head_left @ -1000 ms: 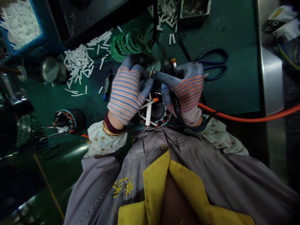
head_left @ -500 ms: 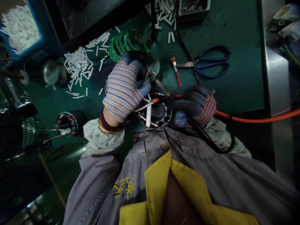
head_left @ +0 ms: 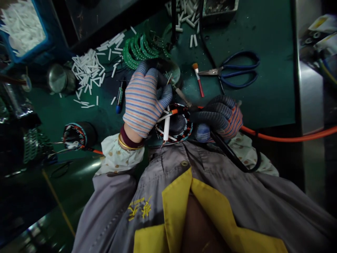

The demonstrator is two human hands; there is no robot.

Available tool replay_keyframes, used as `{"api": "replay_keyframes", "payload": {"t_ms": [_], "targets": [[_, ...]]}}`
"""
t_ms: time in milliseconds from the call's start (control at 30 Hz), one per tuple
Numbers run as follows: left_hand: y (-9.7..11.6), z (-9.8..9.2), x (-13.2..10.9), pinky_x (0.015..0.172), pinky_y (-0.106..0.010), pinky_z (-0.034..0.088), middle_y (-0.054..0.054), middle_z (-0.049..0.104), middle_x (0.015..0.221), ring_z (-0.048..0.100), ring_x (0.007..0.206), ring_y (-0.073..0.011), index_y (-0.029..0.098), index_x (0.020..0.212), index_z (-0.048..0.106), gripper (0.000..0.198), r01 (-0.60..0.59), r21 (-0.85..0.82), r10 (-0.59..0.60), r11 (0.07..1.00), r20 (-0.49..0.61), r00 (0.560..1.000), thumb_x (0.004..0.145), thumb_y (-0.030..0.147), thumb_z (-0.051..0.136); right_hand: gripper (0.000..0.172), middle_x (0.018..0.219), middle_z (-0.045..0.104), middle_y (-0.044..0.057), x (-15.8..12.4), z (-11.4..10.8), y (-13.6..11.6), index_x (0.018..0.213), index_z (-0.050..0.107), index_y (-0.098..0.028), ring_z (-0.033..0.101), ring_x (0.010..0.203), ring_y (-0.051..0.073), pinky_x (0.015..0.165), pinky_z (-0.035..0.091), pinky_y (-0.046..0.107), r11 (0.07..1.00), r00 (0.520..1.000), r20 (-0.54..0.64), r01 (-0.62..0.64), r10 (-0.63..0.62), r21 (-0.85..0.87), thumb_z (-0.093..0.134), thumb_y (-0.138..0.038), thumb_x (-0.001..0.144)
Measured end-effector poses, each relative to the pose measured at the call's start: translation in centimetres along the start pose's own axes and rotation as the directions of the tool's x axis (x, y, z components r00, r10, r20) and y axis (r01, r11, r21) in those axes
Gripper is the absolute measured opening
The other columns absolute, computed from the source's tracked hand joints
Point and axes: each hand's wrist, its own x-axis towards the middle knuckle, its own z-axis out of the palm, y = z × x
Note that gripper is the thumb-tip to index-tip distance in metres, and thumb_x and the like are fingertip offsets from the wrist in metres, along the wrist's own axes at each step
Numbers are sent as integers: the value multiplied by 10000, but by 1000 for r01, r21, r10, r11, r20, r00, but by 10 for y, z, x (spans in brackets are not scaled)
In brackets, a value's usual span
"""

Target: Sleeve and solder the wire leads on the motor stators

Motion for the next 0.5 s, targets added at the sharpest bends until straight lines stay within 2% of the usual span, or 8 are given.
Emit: {"api": "replay_keyframes", "payload": {"t_ms": [67,100,133,167,233,300,400,500], "targets": [[6,1,-1,1239,-636,622,-114,798,1309,707,1353,-438,337,1139,742,144,-1,81,2,997,-20,1000,1164,448,831,454,894,717,60,11,12,-6,1173,937,-384,681,921,298,888,583,483,999,971,-239,-30,25,-14,517,-532,1260],[10,2,-1,1193,-625,637,-124,790,1294,724,1303,-429,327,1118,729,133,-1,136,5,991,-32,999,1152,404,833,509,922,719,68,20,18,-8,1184,941,-350,679,936,295,899,577,486,997,953,-300,-67,50,-44,479,-553,1254],[13,2,-1,1149,-615,648,-133,782,1282,736,1258,-422,317,1104,718,130,-1,186,9,982,-40,999,1136,355,838,535,968,734,79,30,24,-10,1232,949,-324,680,965,299,921,576,498,990,951,-298,-109,78,-88,471,-563,1234],[16,2,0,1119,-605,652,-138,775,1276,741,1228,-415,307,1095,710,136,0,224,11,975,-46,999,1120,309,844,530,1026,753,91,41,28,-10,1314,955,-313,685,1002,311,955,581,518,979,965,-239,-148,111,-142,500,-561,1203],[17,4,1,1125,-595,645,-140,772,1260,737,1226,-408,295,1076,701,166,2,236,9,972,-46,999,1093,251,860,519,1159,792,126,60,32,-9,1486,938,-329,705,1093,360,1036,600,584,950,979,-36,-202,199,-240,613,-525,1131],[14,5,3,1176,-597,632,-125,784,1242,723,1262,-409,305,1059,707,173,5,179,0,984,-33,999,1102,276,872,484,1237,802,141,71,32,-6,1516,935,-380,730,1171,405,1111,620,634,932,956,94,-246,279,-267,687,-481,1112],[9,8,3,1183,-616,639,-123,796,1262,722,1274,-419,324,1080,742,125,4,107,2,994,-54,999,1133,352,851,431,1211,797,131,73,28,-4,1467,958,-421,764,1176,408,1104,654,616,929,950,87,-269,299,-255,671,-460,1148],[5,10,4,1131,-599,662,-124,798,1327,735,1249,-404,322,1090,753,97,-27,99,36,995,-91,995,1139,359,829,475,1236,822,108,68,27,-4,1521,939,-466,768,1159,404,1052,653,599,921,959,73,-240,274,-309,702,-383,1117]]}}
